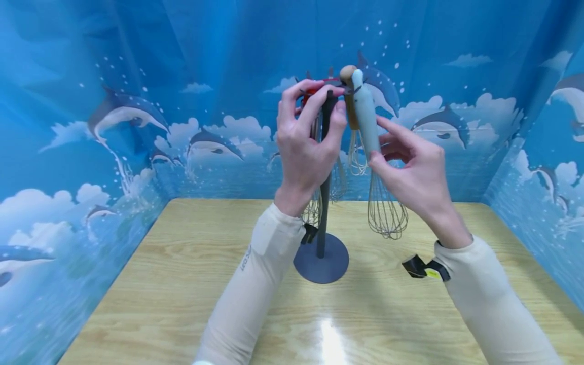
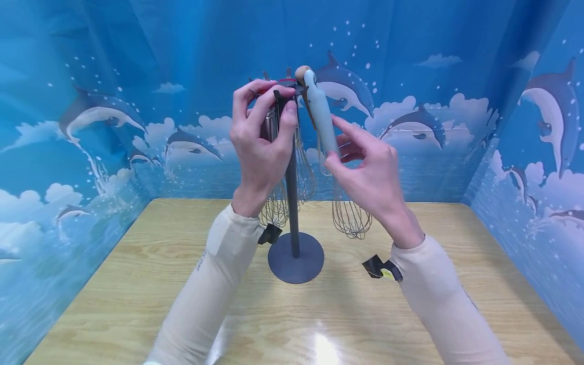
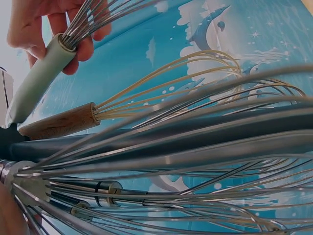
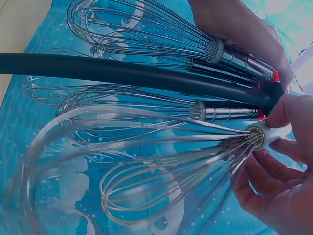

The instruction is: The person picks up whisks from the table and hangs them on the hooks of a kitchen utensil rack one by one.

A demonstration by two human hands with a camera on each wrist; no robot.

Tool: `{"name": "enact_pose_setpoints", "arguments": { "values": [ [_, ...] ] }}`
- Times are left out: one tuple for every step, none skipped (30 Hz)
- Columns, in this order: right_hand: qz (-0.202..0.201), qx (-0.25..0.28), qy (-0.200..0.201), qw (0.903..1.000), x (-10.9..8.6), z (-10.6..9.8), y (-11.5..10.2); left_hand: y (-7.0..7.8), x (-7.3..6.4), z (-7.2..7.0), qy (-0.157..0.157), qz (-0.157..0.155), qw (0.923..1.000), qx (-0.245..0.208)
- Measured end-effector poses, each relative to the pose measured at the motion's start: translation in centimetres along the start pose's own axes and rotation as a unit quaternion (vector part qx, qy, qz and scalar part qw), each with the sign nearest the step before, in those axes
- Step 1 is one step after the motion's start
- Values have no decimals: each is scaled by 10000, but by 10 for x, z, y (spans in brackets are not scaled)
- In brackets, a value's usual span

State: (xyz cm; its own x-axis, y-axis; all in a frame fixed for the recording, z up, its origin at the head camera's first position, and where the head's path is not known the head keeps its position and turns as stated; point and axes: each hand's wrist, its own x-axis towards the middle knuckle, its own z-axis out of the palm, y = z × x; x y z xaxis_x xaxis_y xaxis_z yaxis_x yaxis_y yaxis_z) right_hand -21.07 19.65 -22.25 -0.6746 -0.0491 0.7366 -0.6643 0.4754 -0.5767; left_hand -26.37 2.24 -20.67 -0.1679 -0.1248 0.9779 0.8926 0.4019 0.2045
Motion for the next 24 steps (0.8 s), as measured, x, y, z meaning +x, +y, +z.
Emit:
{"name": "enact_pose_setpoints", "arguments": {
  "values": [
    [-12, 1, -37, 10000, 0, 1, 0, 0, 0, 0, 6, 7, 10000, -7],
    [-15, 2, -68, 10000, 0, 2, 1, 0, 0, 0, 9, 9, 10000, -11],
    [-21, -1, -89, 10000, -1, 3, 1, 0, 0, 0, 11, 14, 10000, -19],
    [-31, -8, -111, 9999, -1, 4, 2, 0, 0, 0, 10, 19, 10000, -24],
    [-40, -13, -135, 9999, -2, 6, 3, 0, 0, 0, 9, 26, 10000, -21],
    [-40, 14, -163, 9999, -3, 8, 4, 0, 0, 0, 5, 29, 10000, -24],
    [-41, 29, -194, 9998, -3, 9, 4, 0, 0, 0, 2, 32, 10000, -17],
    [-40, 51, -225, 9997, -4, 12, 5, 0, -1, 0, -1, 36, 10000, -8],
    [-31, 92, -261, 9996, -4, 14, 6, 0, -1, 0, -1, 46, 10000, -4],
    [-23, 138, -294, 9995, -5, 16, 7, 0, -1, 0, 0, 55, 10000, 10],
    [-7, 192, -314, 9993, -5, 18, 7, 0, -1, 0, -6, 68, 10000, 18],
    [7, 244, -330, 9992, -5, 20, 8, 0, -1, 0, -23, 87, 10000, 18],
    [18, 261, -336, 9991, -5, 22, 8, -1, -1, 0, -50, 108, 9999, 32],
    [39, 278, -344, 9990, -5, 23, 8, -1, -1, -1, -98, 118, 9999, 24],
    [67, 307, -351, 9989, -5, 25, 9, -1, -1, -2, -166, 117, 9998, 26],
    [88, 322, -353, 9988, -5, 26, 10, -2, -2, -3, -244, 120, 9996, 22],
    [102, 326, -358, 9988, -6, 26, 10, -2, -2, -4, -330, 119, 9994, 1],
    [110, 327, -365, 9987, -6, 27, 11, -2, -3, -6, -414, 110, 9991, -50],
    [117, 319, -376, 9987, -6, 27, 12, -3, -4, -7, -494, 95, 9987, -122],
    [120, 322, -393, 9986, -7, 27, 12, -3, -4, -9, -570, 75, 9981, -206],
    [110, 320, -403, 9986, -8, 27, 13, -4, -5, -10, -633, 70, 9976, -276],
    [101, 314, -410, 9986, -9, 27, 14, -4, -6, -12, -685, 75, 9969, -369],
    [94, 305, -416, 9986, -10, 26, 14, -4, -7, -13, -729, 77, 9963, -458],
    [102, 308, -428, 9986, -11, 26, 15, -4, -7, -14, -770, 89, 9954, -566]
  ]
}}
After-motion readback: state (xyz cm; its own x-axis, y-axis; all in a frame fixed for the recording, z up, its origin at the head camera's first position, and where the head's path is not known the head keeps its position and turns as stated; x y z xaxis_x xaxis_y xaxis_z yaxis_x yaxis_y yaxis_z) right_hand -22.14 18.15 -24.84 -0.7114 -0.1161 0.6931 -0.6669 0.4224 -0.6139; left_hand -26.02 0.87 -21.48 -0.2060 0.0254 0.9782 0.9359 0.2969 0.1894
